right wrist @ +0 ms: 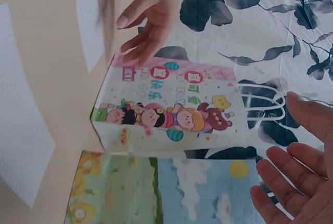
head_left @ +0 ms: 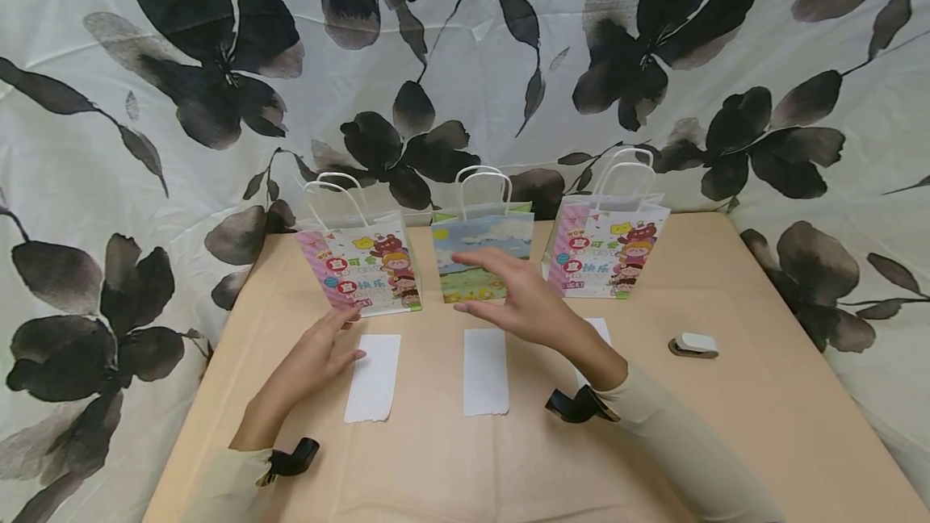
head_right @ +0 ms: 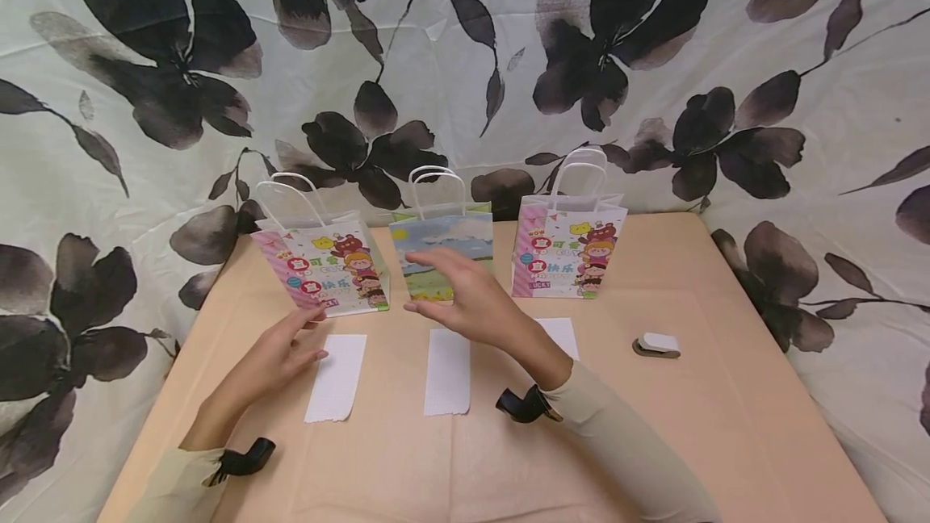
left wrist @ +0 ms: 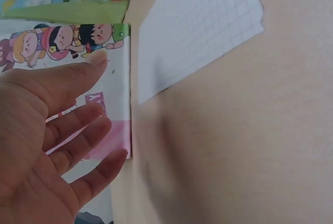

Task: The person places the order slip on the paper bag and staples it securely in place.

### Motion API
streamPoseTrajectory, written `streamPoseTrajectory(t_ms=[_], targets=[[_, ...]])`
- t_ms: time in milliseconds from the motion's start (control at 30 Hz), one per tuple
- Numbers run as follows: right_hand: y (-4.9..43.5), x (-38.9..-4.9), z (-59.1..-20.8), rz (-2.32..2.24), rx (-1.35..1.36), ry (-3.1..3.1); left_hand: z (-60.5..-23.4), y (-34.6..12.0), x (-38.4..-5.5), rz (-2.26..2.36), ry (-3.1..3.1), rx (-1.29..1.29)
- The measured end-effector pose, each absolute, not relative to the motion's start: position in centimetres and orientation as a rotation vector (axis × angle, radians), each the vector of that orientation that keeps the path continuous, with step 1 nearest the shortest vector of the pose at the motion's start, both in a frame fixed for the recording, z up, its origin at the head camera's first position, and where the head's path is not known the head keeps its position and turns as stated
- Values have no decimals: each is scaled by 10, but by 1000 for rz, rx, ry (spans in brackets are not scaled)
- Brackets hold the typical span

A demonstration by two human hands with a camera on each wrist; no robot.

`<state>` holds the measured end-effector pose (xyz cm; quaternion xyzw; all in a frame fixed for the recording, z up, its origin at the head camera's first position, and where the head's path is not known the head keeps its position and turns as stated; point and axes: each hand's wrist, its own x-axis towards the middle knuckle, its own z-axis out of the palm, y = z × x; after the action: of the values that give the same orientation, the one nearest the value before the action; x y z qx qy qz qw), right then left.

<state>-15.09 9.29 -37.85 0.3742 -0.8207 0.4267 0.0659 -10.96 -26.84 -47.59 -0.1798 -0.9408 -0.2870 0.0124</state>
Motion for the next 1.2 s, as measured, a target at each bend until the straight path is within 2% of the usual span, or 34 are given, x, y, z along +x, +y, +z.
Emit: streamPoseTrajectory(t_ms=[333, 667, 1200], targets=[[64, -165, -372, 1301, 1233, -2369, -489, -275, -116, -1071, -2967, -475], [35, -177, -368, 1294, 1222, -2414, -506, -276, -123, -1122, -2917, -528], [13, -189, -367, 1237, 1178, -2391, -503, -271, -127, -1057, -3031, -524]])
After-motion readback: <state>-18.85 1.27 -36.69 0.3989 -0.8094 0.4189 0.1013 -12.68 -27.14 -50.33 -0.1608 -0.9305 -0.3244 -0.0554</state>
